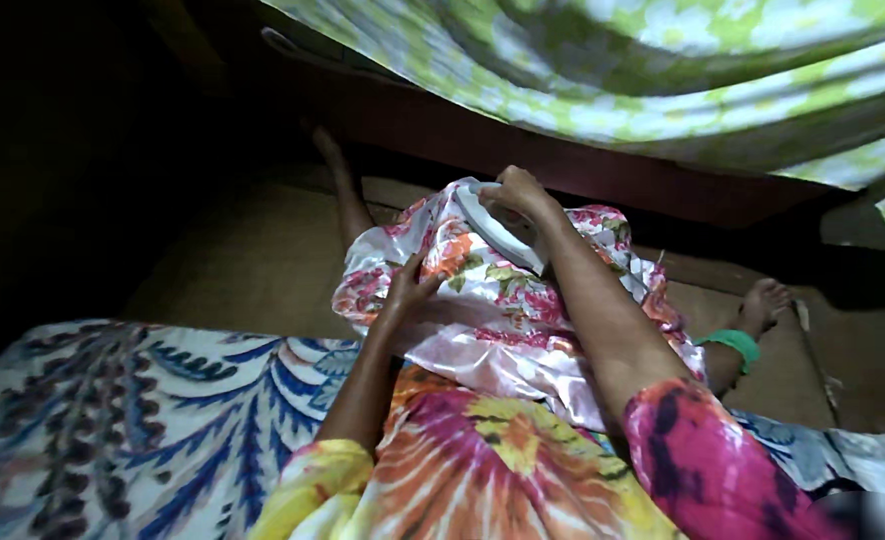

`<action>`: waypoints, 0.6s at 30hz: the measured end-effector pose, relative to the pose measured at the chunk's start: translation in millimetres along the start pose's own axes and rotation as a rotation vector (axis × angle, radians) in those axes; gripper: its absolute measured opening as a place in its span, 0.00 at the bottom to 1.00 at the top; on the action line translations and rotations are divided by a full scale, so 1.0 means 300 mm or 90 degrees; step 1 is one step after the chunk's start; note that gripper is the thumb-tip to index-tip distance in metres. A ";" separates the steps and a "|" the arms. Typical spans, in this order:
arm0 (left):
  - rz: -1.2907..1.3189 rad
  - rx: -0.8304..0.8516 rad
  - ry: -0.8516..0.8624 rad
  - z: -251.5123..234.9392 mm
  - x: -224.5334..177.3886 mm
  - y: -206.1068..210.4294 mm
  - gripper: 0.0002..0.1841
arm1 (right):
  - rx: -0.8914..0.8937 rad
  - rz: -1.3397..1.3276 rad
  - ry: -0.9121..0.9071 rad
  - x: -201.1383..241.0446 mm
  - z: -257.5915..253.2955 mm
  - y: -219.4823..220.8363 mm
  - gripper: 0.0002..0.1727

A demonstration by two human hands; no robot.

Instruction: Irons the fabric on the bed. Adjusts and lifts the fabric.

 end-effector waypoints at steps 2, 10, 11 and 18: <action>-0.011 -0.001 -0.001 0.001 -0.009 -0.003 0.30 | 0.020 -0.020 -0.002 -0.015 0.023 0.007 0.33; -0.008 0.013 0.013 -0.003 -0.023 -0.004 0.27 | 0.097 0.033 -0.083 -0.100 0.409 0.065 0.24; -0.006 0.014 0.007 -0.001 -0.027 -0.006 0.27 | 0.109 0.040 -0.077 -0.109 0.455 0.072 0.24; -0.008 0.027 -0.010 -0.025 0.000 -0.004 0.29 | 0.097 0.104 -0.065 -0.074 0.497 0.081 0.31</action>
Point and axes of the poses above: each hand's wrist, its own z-axis away from the middle knuckle, its own y-axis out of the palm, x = y × z, the point moved 2 cm from there along -z, towards the middle knuckle, and after that the axes turned 7 degrees about -y, right-handed, at the moved point
